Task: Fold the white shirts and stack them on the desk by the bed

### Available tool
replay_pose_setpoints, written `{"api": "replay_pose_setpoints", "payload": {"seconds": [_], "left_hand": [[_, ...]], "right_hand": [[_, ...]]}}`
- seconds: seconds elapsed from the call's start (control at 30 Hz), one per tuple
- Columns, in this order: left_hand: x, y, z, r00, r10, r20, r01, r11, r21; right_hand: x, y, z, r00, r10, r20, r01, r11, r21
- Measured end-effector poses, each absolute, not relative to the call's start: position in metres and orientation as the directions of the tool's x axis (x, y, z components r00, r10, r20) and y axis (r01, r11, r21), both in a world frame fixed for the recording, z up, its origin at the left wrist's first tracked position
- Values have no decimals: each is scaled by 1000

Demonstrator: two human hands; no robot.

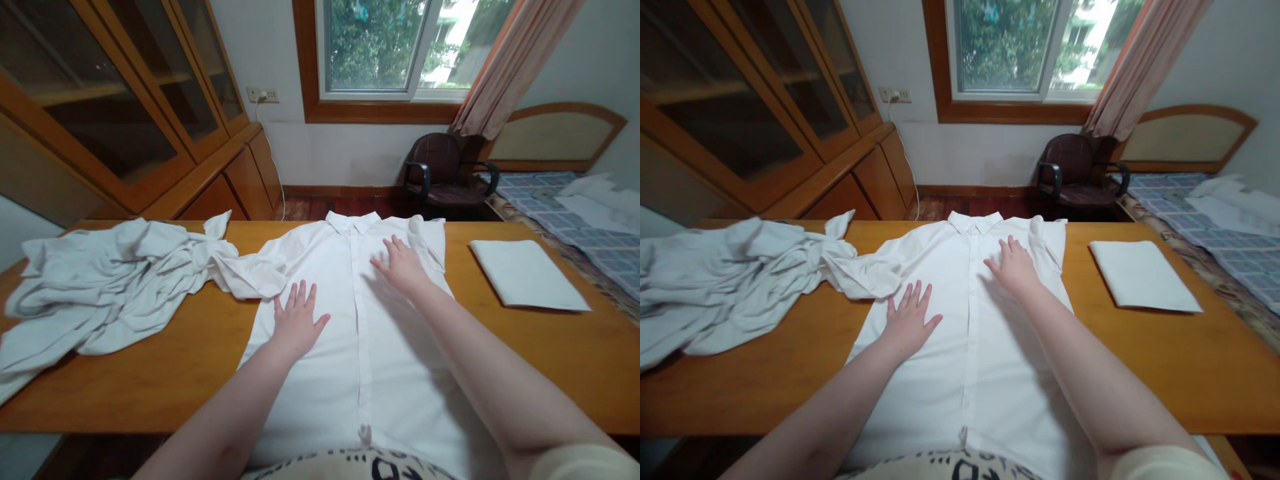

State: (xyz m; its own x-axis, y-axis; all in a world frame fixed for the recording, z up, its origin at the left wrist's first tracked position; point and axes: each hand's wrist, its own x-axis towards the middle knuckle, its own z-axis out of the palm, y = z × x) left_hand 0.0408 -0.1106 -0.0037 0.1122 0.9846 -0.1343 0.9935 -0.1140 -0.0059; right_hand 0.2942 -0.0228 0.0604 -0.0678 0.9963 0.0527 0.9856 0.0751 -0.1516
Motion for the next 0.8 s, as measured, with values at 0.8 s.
{"api": "replay_pose_setpoints", "payload": {"seconds": [0.8], "left_hand": [[63,-65,71,166,915,-367,986,-153,63]], "right_hand": [[276,-13,5,-168,986,-10,971,164,-174]]}}
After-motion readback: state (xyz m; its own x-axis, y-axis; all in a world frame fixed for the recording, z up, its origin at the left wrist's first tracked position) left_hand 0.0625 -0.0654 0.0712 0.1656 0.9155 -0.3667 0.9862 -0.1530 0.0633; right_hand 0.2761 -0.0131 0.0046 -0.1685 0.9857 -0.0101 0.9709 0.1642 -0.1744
